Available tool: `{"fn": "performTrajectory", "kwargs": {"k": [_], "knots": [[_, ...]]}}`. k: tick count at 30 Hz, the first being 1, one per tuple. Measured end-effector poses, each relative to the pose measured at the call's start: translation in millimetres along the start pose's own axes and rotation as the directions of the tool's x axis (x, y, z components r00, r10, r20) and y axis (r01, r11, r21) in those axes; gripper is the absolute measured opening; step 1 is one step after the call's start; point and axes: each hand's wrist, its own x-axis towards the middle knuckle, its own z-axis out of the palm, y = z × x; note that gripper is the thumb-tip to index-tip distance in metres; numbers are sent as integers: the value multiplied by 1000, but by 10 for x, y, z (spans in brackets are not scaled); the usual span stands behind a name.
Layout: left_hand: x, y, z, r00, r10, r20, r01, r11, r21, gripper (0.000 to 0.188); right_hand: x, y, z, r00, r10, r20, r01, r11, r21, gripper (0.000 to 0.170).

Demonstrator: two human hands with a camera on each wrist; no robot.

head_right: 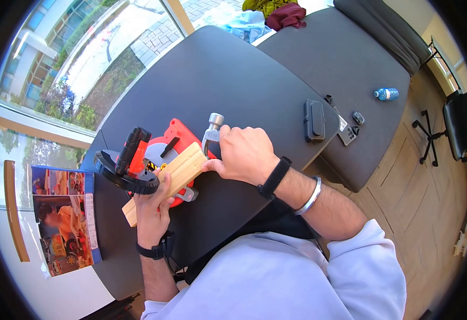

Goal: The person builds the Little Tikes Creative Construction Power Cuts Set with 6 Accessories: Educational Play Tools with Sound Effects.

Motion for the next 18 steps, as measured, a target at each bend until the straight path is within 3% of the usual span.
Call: {"fn": "performTrajectory", "kwargs": {"k": [7,9,13,18], "knots": [[-1,-33,14,998,54,-23,-53,998,40,71,23,68,0,998,-66,-1,66,998,-23,88],[10,-26,2,999,50,-11,-50,998,40,70,38,55,-49,997,-47,59,49,998,-42,88],[23,-27,2,998,58,-12,-57,998,23,70,75,109,16,996,-87,17,88,993,-76,87],[13,-52,8,998,55,-30,-54,998,7,67,151,139,-37,988,-117,97,129,984,-127,92]]}}
